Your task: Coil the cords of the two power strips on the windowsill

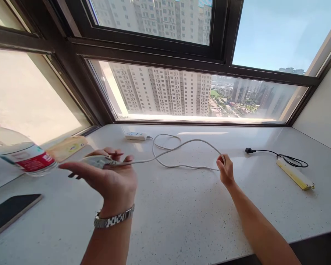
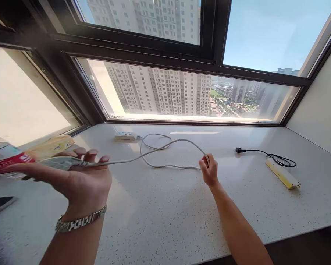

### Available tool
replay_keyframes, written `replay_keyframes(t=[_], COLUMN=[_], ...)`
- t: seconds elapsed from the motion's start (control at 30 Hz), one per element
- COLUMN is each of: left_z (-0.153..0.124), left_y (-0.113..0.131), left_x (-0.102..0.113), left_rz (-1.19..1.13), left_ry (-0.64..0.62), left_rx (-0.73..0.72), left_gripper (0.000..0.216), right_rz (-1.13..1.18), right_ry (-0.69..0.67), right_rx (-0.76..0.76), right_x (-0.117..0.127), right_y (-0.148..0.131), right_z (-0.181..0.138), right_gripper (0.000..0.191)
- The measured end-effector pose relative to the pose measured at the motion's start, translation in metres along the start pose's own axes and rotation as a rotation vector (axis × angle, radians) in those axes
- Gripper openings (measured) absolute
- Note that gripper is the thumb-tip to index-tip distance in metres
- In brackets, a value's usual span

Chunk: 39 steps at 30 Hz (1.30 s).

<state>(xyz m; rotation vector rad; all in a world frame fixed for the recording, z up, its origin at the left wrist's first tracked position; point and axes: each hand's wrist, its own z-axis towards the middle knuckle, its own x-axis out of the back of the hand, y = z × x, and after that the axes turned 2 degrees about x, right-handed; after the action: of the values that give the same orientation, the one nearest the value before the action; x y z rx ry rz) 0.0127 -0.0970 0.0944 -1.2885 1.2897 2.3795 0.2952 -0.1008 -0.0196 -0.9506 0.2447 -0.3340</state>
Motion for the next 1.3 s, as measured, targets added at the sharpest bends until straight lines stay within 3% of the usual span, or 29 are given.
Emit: replay_keyframes(t=[0.13, 0.23, 0.37, 0.47, 0.6, 0.7, 0.8, 0.93, 1.03, 1.1, 1.17, 1.3], left_z=[-0.041, -0.076, -0.105, -0.111, -0.112, -0.116, -0.121, -0.128, -0.133, -0.132, -0.127, -0.102], left_y=[-0.047, -0.069, -0.084, -0.090, -0.095, -0.094, -0.090, -0.081, -0.073, -0.067, -0.058, -0.027], left_x=[-0.005, 0.001, 0.002, 0.003, 0.009, 0.015, 0.020, 0.019, 0.014, 0.010, 0.008, 0.006], left_rz=[0.165, 0.415, 0.574, 0.533, 0.431, 0.292, 0.232, 0.258, 0.255, 0.254, 0.256, 0.138], left_ry=[-0.404, -0.630, -0.831, -0.798, -0.703, -0.816, -0.968, -1.086, -1.025, -0.966, -0.881, -0.651], left_rx=[0.078, 0.229, 0.315, 0.333, 0.466, 0.611, 0.703, 0.573, 0.345, 0.251, 0.300, 0.573], left_gripper=[0.060, 0.048, 0.048, 0.051, 0.047, 0.042, 0.042, 0.033, 0.020, 0.020, 0.025, 0.046], right_rz=[0.099, 0.077, -0.088, -0.222, -0.399, -0.463, -0.338, -0.107, -0.050, -0.064, -0.062, -0.095], right_ry=[-0.282, -0.328, -0.396, -0.455, -0.537, -0.551, -0.511, -0.376, -0.319, -0.349, -0.439, -0.656], right_rx=[-0.019, 0.003, 0.179, 0.294, 0.449, 0.556, 0.610, 0.549, 0.468, 0.400, 0.328, 0.227], right_x=[-0.035, -0.044, -0.039, -0.036, -0.038, -0.040, -0.040, -0.042, -0.044, -0.045, -0.044, -0.043], right_y=[-0.019, -0.019, -0.016, -0.018, -0.022, -0.020, -0.018, -0.027, -0.038, -0.041, -0.040, -0.033], right_z=[-0.031, -0.042, -0.043, -0.042, -0.043, -0.047, -0.052, -0.063, -0.070, -0.071, -0.070, -0.063], right_gripper=[0.035, 0.042, 0.052, 0.055, 0.061, 0.068, 0.070, 0.067, 0.066, 0.065, 0.065, 0.059])
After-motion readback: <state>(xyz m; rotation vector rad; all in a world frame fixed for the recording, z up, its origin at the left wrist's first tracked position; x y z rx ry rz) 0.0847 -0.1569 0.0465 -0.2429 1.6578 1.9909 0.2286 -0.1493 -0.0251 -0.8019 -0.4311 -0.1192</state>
